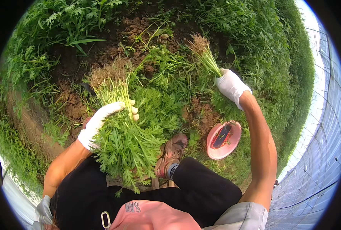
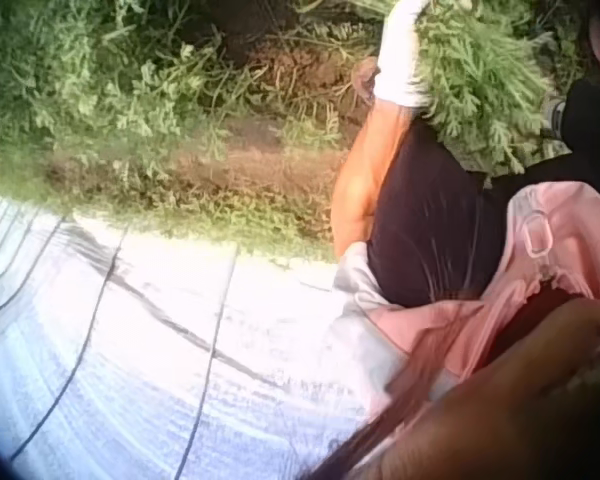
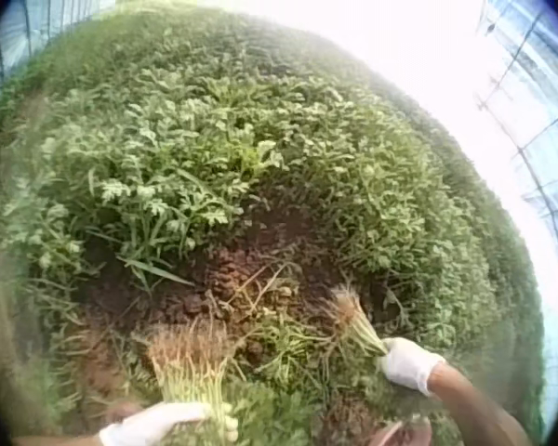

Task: The person pulls carrot tops from the soil, gathers them into a bundle, and ties the bundle with a rubber band. The person repeats this process to form multiple carrot bundles.

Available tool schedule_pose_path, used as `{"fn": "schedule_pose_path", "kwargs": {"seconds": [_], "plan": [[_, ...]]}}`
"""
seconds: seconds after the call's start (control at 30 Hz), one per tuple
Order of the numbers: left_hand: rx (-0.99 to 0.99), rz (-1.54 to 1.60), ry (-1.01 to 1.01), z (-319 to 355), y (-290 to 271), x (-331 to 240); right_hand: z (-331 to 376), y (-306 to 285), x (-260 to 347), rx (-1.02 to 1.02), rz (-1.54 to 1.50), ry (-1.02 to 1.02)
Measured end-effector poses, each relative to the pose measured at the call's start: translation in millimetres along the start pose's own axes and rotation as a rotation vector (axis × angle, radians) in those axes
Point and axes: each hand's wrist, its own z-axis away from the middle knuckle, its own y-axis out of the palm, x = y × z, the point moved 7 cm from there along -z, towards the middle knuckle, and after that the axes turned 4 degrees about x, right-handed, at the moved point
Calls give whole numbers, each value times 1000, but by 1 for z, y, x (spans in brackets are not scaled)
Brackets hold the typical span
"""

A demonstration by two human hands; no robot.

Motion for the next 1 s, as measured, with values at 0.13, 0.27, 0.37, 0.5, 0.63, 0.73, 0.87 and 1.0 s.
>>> {"fn": "schedule_pose_path", "kwargs": {"seconds": [0.13,0.27,0.37,0.5,0.63,0.73,0.87,1.0], "plan": [[-21,-21,54,-15,14,0,43,51,79,243,-625,-97],[-93,-405,324,-19,7,-13,65,105,144,349,-720,-100],[-71,-328,386,-15,3,-16,61,139,168,226,-726,-367],[-81,-355,478,-15,4,-16,37,186,172,191,-464,-524],[-111,-430,497,-17,4,-15,34,192,191,337,-752,-640],[-171,-436,490,-20,3,-14,50,173,210,222,-661,-619],[-125,-437,440,-22,-1,-9,65,162,221,-29,-3,-977],[-257,-343,332,-18,-16,-12,83,141,230,389,56,-616]]}}
